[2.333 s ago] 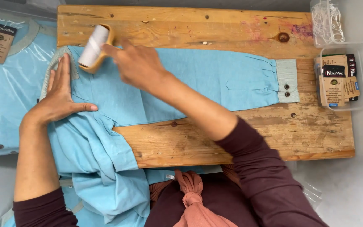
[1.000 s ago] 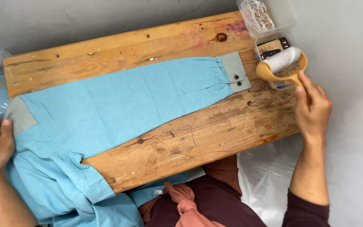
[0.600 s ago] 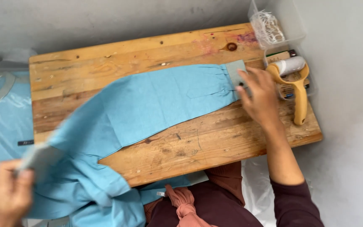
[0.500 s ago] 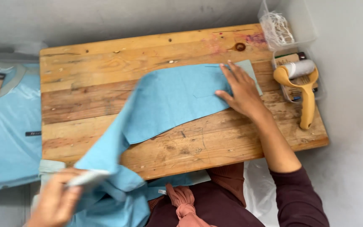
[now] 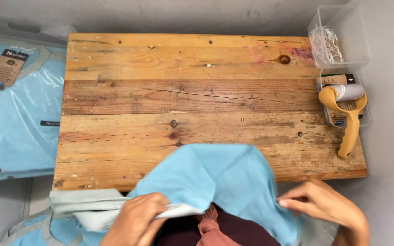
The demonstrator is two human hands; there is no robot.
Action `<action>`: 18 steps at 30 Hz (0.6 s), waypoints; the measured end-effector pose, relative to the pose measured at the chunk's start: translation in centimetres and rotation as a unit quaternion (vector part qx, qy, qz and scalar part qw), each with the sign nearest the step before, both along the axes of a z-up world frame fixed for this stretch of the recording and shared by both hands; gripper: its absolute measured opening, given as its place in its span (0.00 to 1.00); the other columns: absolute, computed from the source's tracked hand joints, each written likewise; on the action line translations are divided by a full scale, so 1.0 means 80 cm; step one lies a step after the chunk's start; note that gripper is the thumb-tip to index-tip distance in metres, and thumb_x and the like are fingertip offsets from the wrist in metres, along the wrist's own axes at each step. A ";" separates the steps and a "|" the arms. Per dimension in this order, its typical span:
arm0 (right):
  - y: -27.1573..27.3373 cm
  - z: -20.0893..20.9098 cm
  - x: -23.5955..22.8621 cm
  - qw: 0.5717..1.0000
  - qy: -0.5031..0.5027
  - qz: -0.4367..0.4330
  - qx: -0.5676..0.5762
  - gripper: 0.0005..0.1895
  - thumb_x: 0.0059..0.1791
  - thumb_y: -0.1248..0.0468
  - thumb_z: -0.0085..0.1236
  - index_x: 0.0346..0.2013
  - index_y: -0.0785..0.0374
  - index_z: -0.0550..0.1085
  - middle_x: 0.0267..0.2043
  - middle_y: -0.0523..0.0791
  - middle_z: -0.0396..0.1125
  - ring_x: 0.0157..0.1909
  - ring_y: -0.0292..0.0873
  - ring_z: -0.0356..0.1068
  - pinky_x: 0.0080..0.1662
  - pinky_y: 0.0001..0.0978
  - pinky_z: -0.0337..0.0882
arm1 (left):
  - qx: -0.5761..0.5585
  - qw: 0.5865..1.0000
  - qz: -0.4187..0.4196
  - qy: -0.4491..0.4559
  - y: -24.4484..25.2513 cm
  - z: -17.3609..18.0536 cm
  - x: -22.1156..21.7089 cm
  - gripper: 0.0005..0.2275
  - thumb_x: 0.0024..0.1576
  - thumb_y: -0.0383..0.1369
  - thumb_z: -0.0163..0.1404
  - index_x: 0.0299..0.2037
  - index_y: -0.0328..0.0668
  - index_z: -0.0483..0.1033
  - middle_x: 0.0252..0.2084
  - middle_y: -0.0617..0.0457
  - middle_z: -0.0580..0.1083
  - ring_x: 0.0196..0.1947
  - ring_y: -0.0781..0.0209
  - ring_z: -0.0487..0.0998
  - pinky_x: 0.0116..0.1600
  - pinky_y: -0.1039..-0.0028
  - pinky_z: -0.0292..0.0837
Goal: Using a lint roller to clean a blue shirt on a wooden table before folding it.
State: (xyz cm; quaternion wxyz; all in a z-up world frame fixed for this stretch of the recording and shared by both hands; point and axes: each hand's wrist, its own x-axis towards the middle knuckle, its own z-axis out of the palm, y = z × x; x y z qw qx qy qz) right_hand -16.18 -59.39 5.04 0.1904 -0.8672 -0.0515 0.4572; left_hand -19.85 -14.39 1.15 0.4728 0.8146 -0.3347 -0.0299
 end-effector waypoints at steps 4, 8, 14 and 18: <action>0.017 -0.015 -0.034 0.976 -0.197 -0.011 0.090 0.27 0.39 0.40 0.69 0.52 0.33 0.84 0.31 0.31 0.80 0.26 0.33 0.73 0.36 0.22 0.72 | -0.029 0.993 -0.110 0.034 -0.108 -0.008 0.029 0.08 0.69 0.33 0.40 0.40 0.38 0.66 0.33 0.45 0.69 0.29 0.43 0.70 0.35 0.59 0.67; 0.087 -0.054 -0.025 0.908 -0.229 -0.053 0.346 0.44 0.36 0.56 0.62 0.67 0.57 0.66 0.70 0.49 0.62 0.68 0.45 0.64 0.65 0.38 0.61 | -0.050 0.993 -0.108 -0.003 -0.171 -0.013 0.046 0.08 0.67 0.36 0.45 0.42 0.41 0.65 0.39 0.46 0.70 0.36 0.44 0.75 0.38 0.58 0.68; 0.031 -0.085 -0.034 0.834 -0.366 -0.252 0.327 0.12 0.46 0.64 0.62 0.44 0.62 0.82 0.42 0.43 0.80 0.39 0.34 0.77 0.43 0.20 0.71 | 0.061 0.980 -0.066 0.180 -0.109 -0.025 0.036 0.15 0.57 0.41 0.54 0.52 0.53 0.68 0.46 0.52 0.79 0.39 0.46 0.80 0.39 0.62 0.67; -0.010 -0.101 -0.037 0.712 -0.451 -0.424 0.331 0.12 0.50 0.61 0.60 0.44 0.65 0.77 0.41 0.45 0.73 0.41 0.36 0.70 0.45 0.20 0.66 | 0.183 0.966 0.044 0.176 -0.036 -0.084 0.005 0.12 0.47 0.35 0.54 0.42 0.58 0.74 0.36 0.55 0.82 0.34 0.49 0.81 0.37 0.61 0.67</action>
